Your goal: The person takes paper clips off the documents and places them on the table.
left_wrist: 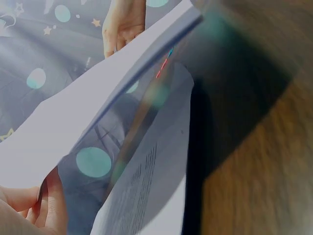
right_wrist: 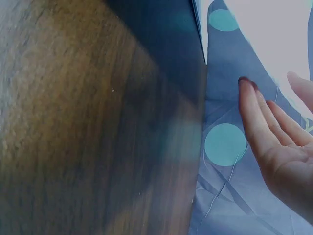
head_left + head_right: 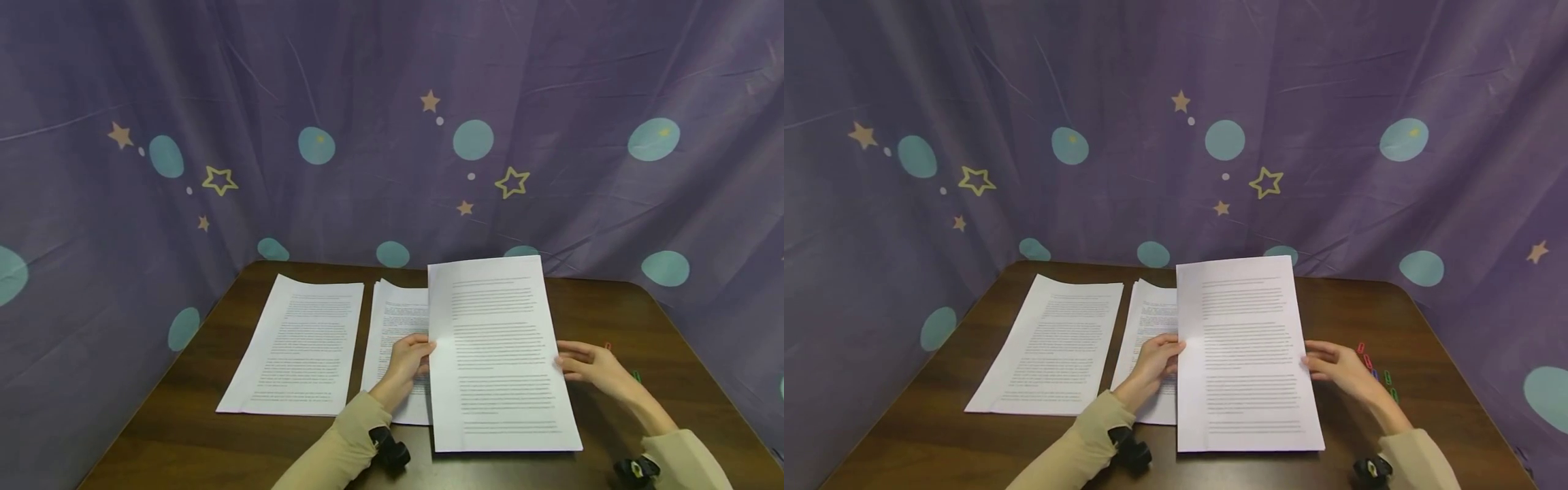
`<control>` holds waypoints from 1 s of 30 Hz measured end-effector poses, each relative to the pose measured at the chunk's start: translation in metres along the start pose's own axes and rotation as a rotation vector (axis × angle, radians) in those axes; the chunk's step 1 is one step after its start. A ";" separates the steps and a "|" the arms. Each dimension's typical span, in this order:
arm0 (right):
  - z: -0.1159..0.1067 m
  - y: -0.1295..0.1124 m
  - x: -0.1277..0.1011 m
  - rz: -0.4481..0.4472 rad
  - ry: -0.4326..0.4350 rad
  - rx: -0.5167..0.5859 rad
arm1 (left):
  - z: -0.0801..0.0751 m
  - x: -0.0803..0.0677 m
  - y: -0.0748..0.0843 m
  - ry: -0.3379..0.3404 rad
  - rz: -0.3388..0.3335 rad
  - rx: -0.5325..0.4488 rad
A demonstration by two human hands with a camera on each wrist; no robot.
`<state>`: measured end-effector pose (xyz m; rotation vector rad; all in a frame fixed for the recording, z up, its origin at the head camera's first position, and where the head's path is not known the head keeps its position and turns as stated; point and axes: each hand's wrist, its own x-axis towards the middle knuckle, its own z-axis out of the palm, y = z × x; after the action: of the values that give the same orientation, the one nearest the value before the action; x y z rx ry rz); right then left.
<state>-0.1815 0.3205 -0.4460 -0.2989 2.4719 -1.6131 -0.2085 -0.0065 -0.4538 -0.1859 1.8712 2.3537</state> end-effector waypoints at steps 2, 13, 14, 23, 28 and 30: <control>0.000 0.000 0.000 0.027 0.032 -0.028 | 0.004 0.000 0.001 -0.008 -0.003 0.008; -0.013 0.004 -0.009 0.073 0.115 -0.113 | 0.030 0.008 -0.011 -0.013 -0.009 0.034; -0.015 0.005 -0.010 0.078 0.119 -0.118 | 0.033 0.008 -0.011 -0.011 -0.009 0.047; -0.039 0.016 -0.016 0.107 0.132 -0.091 | 0.058 0.011 -0.015 -0.011 -0.015 0.040; -0.061 0.052 -0.008 0.097 0.147 -0.043 | 0.072 0.016 -0.018 -0.026 -0.011 0.014; -0.067 0.066 -0.004 0.119 0.162 -0.039 | 0.076 0.018 -0.019 -0.033 0.001 0.016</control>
<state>-0.1996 0.4063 -0.4799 -0.0258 2.5866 -1.6004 -0.2239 0.0725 -0.4584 -0.1436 1.8742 2.3272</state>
